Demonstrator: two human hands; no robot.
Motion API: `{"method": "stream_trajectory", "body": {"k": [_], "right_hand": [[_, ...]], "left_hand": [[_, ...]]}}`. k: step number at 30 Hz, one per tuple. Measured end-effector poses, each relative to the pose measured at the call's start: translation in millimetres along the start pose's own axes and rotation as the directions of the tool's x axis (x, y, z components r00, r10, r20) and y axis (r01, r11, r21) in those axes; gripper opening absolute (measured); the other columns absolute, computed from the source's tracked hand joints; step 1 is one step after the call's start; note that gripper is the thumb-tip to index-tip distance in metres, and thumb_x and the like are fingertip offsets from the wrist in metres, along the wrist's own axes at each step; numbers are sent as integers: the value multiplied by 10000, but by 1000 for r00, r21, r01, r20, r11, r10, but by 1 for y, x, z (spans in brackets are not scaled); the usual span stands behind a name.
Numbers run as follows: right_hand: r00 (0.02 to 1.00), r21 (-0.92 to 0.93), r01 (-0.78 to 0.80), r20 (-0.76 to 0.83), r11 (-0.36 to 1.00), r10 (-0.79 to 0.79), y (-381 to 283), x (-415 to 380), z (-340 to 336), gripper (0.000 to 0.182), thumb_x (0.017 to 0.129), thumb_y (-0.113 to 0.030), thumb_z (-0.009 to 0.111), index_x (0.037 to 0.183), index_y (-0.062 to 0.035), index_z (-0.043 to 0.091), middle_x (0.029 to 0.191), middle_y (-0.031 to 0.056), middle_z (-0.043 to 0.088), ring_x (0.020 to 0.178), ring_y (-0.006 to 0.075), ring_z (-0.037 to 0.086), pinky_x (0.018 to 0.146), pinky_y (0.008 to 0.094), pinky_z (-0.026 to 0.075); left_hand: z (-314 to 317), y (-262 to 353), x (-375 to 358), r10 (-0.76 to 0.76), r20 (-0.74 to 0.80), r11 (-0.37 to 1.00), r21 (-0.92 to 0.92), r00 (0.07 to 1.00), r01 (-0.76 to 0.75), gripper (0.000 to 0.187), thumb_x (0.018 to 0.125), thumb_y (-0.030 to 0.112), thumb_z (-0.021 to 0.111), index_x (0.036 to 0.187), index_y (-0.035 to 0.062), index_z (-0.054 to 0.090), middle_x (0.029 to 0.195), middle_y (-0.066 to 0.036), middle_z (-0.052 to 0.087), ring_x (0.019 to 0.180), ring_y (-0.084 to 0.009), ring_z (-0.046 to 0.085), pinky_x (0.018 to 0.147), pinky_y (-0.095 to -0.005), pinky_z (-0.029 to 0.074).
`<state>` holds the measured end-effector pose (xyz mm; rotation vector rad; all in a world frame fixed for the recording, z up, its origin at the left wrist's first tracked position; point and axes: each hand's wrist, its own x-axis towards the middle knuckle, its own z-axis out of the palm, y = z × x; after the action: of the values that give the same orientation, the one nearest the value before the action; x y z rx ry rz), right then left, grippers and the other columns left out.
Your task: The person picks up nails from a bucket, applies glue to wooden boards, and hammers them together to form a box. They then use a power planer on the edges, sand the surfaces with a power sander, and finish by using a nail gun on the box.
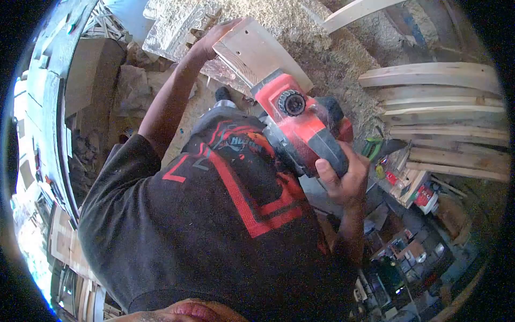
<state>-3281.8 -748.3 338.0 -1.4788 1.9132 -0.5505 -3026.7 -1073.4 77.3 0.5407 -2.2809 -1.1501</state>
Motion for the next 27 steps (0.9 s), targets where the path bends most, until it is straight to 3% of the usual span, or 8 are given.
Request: {"method": "stream_trajectory", "body": {"k": [3,4,9,13,17,21,25,27], "right_hand": [[999,-4,-43,-13,999,42,-12,6,5,502,882,-443,724,1051,28,679,773,148,681,701,262,690,668,386,528],[999,5,-43,-26,999,43,-19,13,8,503,883,-447,724,1043,27,681,774,149,681,703,262,691,672,386,530],[996,12,-82,15,997,82,-50,51,18,479,898,-461,719,1012,4,699,772,153,694,697,266,699,680,389,538],[998,56,-26,-63,998,29,-73,83,36,454,909,-461,716,1029,-23,715,786,162,711,725,288,722,683,398,541],[994,120,32,-111,992,-18,-98,116,52,482,897,-495,719,1028,-31,731,812,184,718,763,297,731,706,397,549],[984,140,70,-170,988,-46,-112,145,67,536,887,-536,713,1006,-14,730,837,191,730,793,320,736,742,412,560],[982,208,-13,-180,978,51,-137,161,77,493,930,-509,706,905,-17,696,650,-5,585,557,70,555,535,250,460],[985,227,-59,-145,972,94,-144,163,67,559,946,-542,653,972,15,686,768,136,661,723,244,661,639,364,508]], "left_hand": [[6,-24,-5,97,0,986,138,995,-96,898,819,506,728,1515,39,407,1511,-217,483,1379,-380,488,1144,-427,411],[4,-17,-3,1,46,992,124,999,-7,898,830,519,704,1526,42,396,1539,-212,451,1396,-372,471,1155,-429,404],[9,-28,-4,63,12,987,149,998,-65,885,836,544,682,1517,46,413,1549,-199,444,1397,-372,468,1156,-430,398],[16,-43,-1,219,13,941,260,976,-215,824,860,510,667,1501,46,436,1548,-204,442,1388,-391,468,1153,-442,395],[13,-19,19,230,25,956,-191,973,-221,667,937,448,625,1450,40,501,1405,-175,581,1309,-298,555,1122,-419,424],[14,-4,25,157,52,932,-338,986,-131,629,948,416,630,1438,38,514,1351,-158,612,1284,-265,569,1115,-412,428],[11,0,17,27,46,916,-401,999,-6,591,960,383,635,1426,36,526,1298,-141,644,1259,-232,583,1109,-406,432],[10,-6,2,-109,31,906,-409,994,113,573,966,367,637,1420,35,532,1271,-133,660,1246,-215,590,1106,-402,434]]}}
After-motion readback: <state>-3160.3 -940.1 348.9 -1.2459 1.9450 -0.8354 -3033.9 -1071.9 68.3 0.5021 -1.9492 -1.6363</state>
